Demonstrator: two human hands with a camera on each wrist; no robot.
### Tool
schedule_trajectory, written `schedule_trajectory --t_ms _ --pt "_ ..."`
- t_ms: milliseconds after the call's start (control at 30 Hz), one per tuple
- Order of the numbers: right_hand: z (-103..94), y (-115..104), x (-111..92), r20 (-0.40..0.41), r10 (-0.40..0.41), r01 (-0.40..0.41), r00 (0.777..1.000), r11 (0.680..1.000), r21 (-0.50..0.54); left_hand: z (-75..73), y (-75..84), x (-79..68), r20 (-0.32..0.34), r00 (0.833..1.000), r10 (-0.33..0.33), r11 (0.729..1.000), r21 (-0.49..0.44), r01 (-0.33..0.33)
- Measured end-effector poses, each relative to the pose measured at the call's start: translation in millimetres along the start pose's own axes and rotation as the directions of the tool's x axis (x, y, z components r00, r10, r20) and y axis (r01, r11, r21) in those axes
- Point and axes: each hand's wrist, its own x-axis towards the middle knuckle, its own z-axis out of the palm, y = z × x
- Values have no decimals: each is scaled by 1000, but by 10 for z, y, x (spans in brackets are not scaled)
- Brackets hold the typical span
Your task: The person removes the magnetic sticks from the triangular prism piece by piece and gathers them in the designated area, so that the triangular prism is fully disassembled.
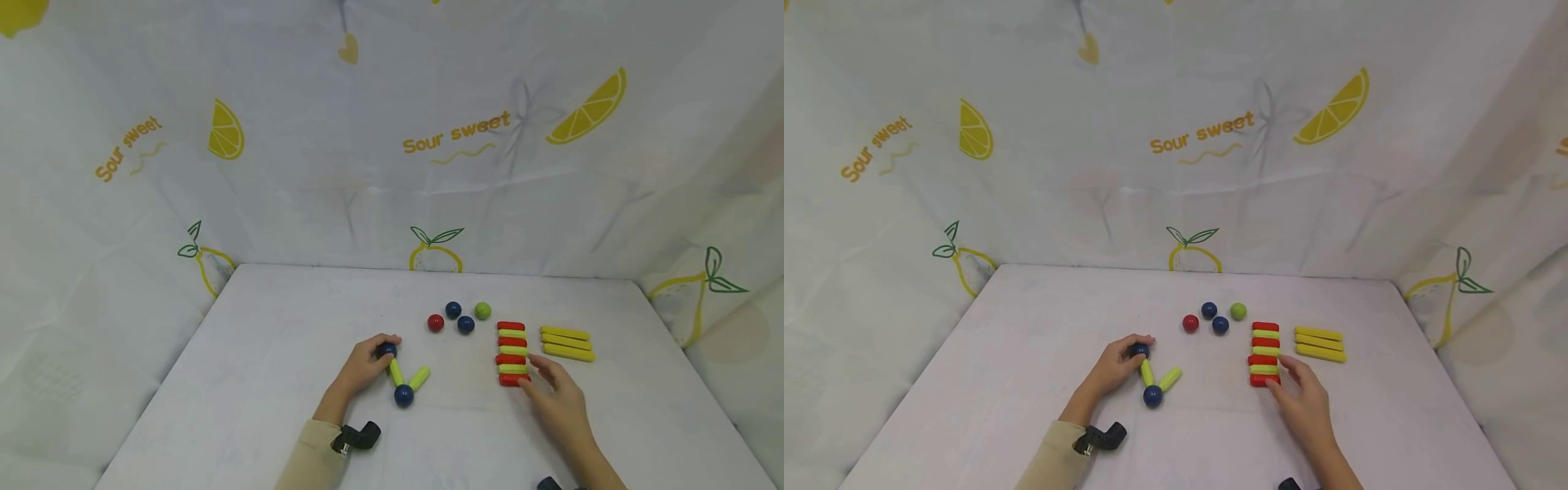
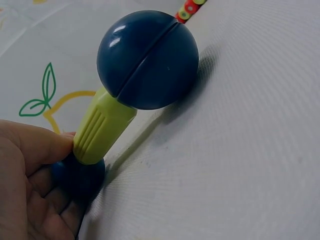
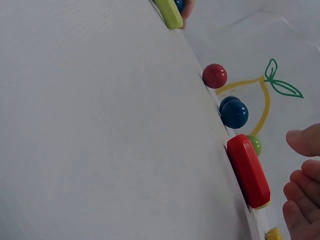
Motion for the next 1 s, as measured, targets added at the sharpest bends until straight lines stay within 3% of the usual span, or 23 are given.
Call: schedule_trajectory --t_ms 233,467,733,1000 --pt "118 -174 21 120 -74 63 990 993 100 -11 6 4 -6 1000 1 1000 5 -1" --pt "408 -427 40 256 -122 69 959 976 207 0 -9 -3 -8 999 36 999 1 -36" --pt "740 -554 110 389 -236 91 890 930 355 24 -19 -10 0 1000 15 1000 -3 -15" --pt "944 -630 239 458 -375 196 806 899 392 8 -10 -4 -10 1000 24 1000 5 -24"
